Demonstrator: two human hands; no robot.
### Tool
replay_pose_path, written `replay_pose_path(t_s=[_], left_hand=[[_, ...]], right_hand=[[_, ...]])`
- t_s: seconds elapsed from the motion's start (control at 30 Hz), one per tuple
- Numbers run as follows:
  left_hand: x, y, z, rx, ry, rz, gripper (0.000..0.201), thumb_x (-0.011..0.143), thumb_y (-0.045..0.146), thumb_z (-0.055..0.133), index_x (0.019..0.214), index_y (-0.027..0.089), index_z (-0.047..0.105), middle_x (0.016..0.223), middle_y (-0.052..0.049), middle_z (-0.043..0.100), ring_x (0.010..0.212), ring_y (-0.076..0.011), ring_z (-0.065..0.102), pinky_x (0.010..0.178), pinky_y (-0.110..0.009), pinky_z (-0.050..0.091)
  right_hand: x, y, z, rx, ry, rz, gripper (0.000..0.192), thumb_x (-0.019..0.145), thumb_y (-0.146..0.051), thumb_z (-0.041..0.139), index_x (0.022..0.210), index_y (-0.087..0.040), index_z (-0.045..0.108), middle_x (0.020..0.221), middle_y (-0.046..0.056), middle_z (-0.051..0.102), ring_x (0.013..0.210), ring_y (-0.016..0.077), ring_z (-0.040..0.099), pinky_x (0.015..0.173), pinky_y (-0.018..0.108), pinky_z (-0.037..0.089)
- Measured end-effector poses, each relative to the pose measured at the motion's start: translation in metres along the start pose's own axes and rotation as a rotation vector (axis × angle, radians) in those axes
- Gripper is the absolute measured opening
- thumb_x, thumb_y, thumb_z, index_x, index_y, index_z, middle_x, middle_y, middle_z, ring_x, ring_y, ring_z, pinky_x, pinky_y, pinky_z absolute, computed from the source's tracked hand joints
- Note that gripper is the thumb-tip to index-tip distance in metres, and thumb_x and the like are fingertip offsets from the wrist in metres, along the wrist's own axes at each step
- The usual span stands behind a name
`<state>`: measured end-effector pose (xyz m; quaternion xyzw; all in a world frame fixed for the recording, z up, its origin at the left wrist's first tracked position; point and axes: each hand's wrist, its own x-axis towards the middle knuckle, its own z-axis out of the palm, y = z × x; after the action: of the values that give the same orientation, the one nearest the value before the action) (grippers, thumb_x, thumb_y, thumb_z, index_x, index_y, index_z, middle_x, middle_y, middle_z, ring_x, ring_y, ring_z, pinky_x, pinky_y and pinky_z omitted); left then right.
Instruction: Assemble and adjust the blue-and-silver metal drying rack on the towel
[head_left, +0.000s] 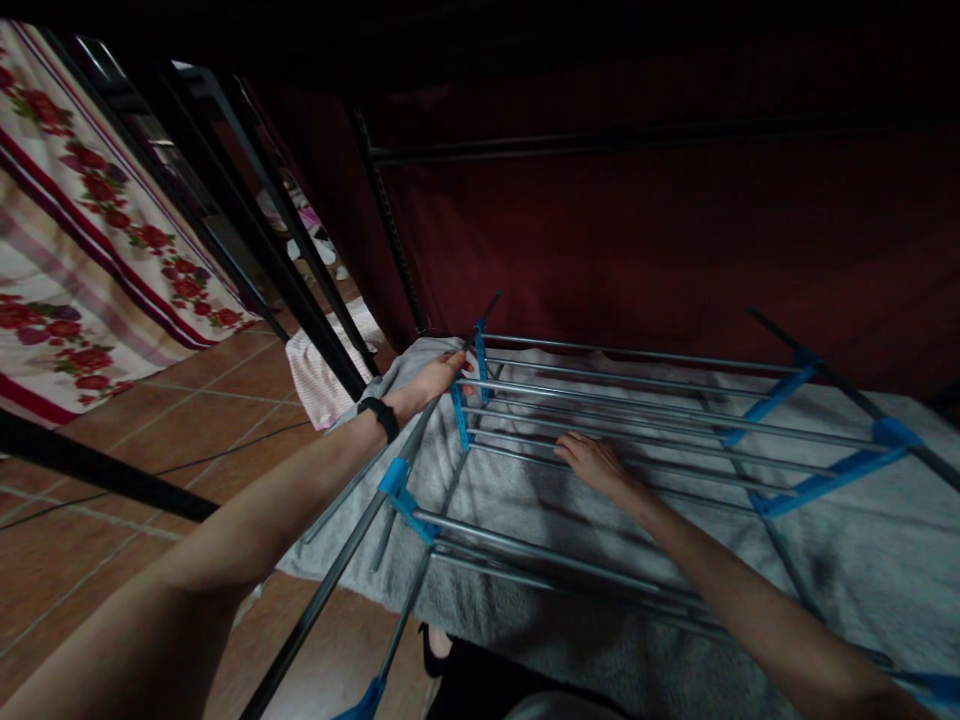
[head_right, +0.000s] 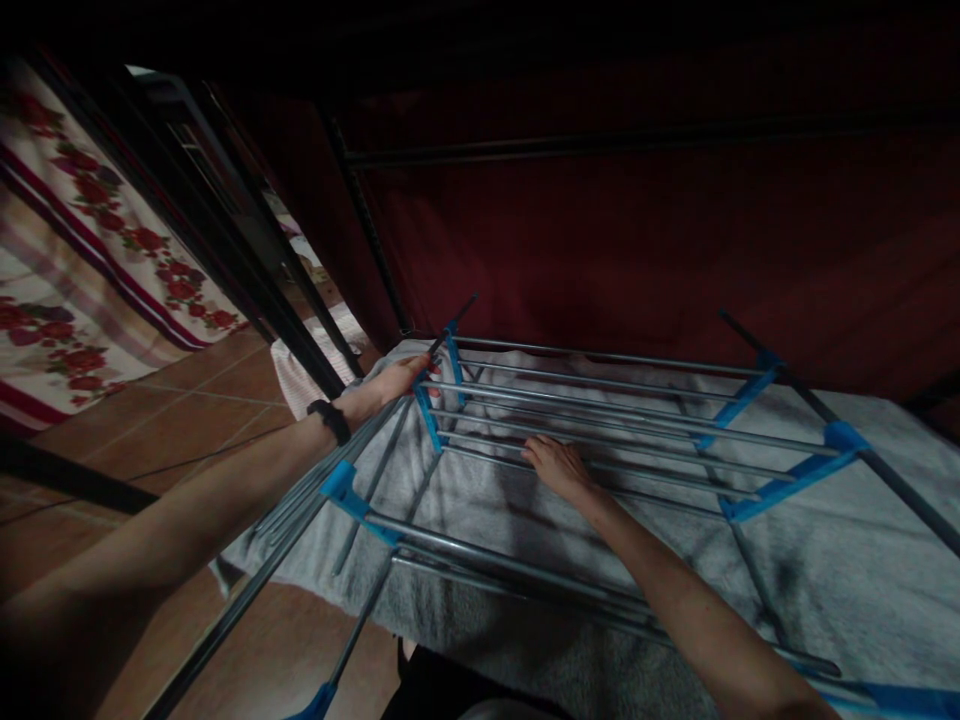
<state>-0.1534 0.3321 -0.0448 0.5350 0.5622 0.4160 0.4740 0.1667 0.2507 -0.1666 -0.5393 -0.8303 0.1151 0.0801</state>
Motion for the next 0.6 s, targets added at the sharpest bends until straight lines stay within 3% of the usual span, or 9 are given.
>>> replay_pose_path(t_s=[0.3,0.6], left_hand=[[0.0014,0.0011,0.0015,-0.04,-0.01,-0.036,0.032,0.091,0.052,0.06,0.087,0.021,0.067,0.076,-0.003,0.069,0.056,-0.0165,0.067,0.048,-0.026,0.049],[-0.004,0.005,0.0027,-0.008,-0.011,-0.037,0.033,0.093,0.052,0.057,0.092,0.021,0.069,0.068,-0.002,0.068,0.052,-0.0169,0.064,0.048,-0.026,0.047]], right_hand=[[-0.0037,-0.0051,-0.0069,-0.038,-0.011,-0.007,0.029,0.107,-0.035,0.037,0.111,-0.024,0.064,0.115,0.005,0.069,0.102,0.0188,0.065,0.077,0.028,0.043],[0.0002,-0.0051,-0.0056,-0.062,-0.024,-0.018,0.032,0.107,-0.033,0.035,0.108,-0.022,0.065,0.113,0.007,0.07,0.103,0.0203,0.066,0.079,0.028,0.044]])
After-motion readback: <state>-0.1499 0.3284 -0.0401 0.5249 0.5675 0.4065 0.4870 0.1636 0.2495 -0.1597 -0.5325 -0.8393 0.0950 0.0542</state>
